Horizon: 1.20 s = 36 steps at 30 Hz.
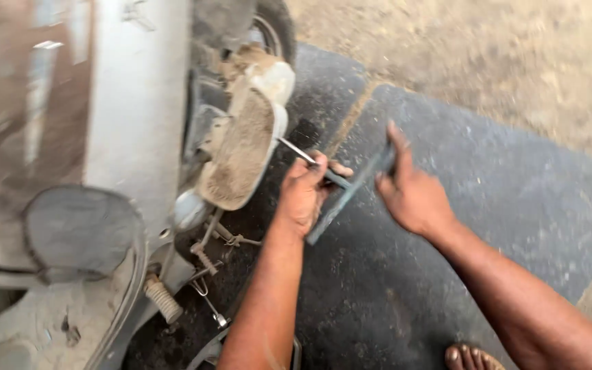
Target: Repairing and adjusting various mechanical components of a scooter using hand tools.
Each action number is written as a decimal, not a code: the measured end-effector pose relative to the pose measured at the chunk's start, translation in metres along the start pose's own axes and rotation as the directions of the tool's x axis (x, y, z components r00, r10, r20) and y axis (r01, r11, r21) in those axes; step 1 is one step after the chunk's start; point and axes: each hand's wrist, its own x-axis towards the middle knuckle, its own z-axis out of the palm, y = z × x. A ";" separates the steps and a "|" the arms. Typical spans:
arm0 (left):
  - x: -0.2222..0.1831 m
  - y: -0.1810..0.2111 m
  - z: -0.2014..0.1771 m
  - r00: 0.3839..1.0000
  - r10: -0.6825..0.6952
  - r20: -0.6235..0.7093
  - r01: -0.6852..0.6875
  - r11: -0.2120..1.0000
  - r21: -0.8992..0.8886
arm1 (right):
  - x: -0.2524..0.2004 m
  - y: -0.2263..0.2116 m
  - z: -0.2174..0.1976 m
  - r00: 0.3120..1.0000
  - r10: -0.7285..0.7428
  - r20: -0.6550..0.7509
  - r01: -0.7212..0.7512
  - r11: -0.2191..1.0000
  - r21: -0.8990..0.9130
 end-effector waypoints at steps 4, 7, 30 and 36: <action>-0.002 0.011 0.001 0.999 -0.036 -0.023 0.037 0.999 0.017 | -0.021 -0.027 0.011 0.789 -0.612 0.055 0.545 0.738 0.397; -0.003 0.014 0.004 0.998 -0.033 -0.053 0.035 0.999 0.028 | -0.005 -0.015 -0.005 0.835 -0.428 -0.346 0.524 0.811 0.259; -0.013 0.014 -0.017 0.999 0.044 -0.009 -0.045 0.997 -0.067 | -0.013 -0.029 0.005 0.900 -0.372 -0.229 0.415 0.891 0.183; -0.010 0.015 -0.015 0.997 0.079 0.012 -0.080 0.996 0.032 | 0.018 0.008 0.053 0.987 0.069 -0.145 -0.059 0.996 0.071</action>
